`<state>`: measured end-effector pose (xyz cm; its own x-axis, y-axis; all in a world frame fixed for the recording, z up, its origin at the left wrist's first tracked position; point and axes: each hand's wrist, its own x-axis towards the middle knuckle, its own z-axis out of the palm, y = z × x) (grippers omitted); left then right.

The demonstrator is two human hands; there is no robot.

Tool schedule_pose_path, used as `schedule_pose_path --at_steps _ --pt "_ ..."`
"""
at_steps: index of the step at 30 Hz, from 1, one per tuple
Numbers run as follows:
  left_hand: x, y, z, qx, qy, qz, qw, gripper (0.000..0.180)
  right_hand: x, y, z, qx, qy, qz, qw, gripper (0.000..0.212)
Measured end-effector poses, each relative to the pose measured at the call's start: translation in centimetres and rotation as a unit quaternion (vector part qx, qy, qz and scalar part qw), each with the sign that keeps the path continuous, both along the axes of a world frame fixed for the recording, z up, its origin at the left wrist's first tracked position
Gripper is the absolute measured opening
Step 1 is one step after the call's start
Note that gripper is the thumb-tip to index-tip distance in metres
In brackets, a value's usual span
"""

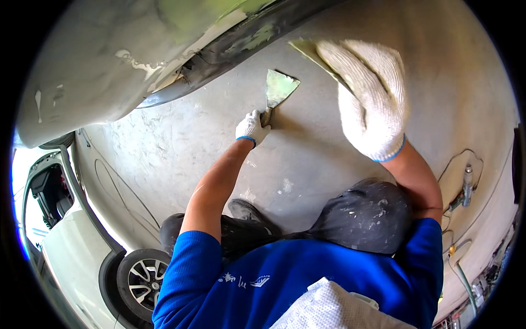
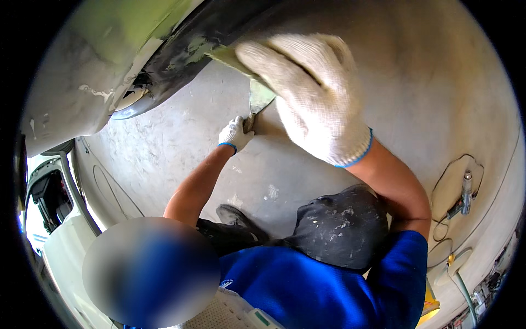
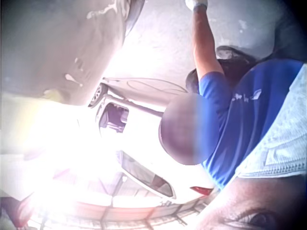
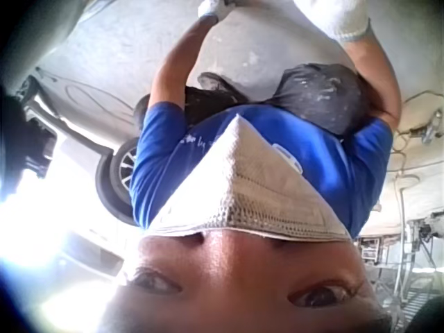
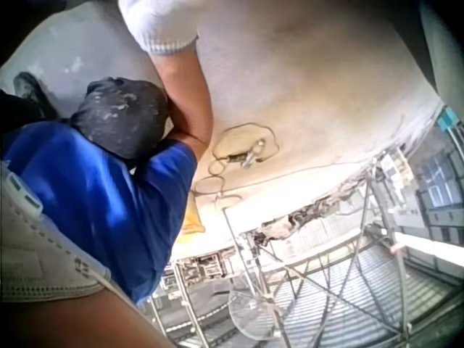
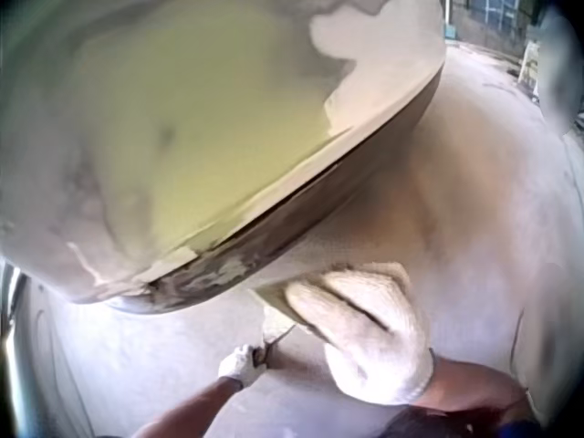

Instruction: The person sands the front bumper of a white car using a sanding block and a scraper. They move around the bumper, adjusting their position and the sanding block to work on different areas.

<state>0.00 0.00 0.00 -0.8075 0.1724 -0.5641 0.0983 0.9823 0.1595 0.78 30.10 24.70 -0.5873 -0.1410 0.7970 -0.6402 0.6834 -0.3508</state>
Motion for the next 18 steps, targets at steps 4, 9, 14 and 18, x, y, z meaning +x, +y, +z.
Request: schedule_pose_path --at_steps 4,9,14,18 --pt "-1.0 -0.7 2.0 0.025 -0.072 -0.059 0.995 0.047 3.8 1.3 0.0 -0.083 -0.232 0.035 0.969 0.04" --pt "-6.9 -2.7 5.9 0.016 -0.106 -0.123 0.987 0.039 11.4 3.9 7.0 -0.152 -0.45 0.097 0.875 0.034" --pt "-7.2 -10.1 7.3 0.074 -0.128 -0.11 0.983 0.04 16.2 5.9 11.2 0.087 -0.442 -0.026 0.892 0.033" --pt "-2.4 -9.2 15.4 -0.145 -0.161 -0.121 0.969 0.037 20.0 7.5 14.5 0.077 -0.538 -0.033 0.839 0.031"
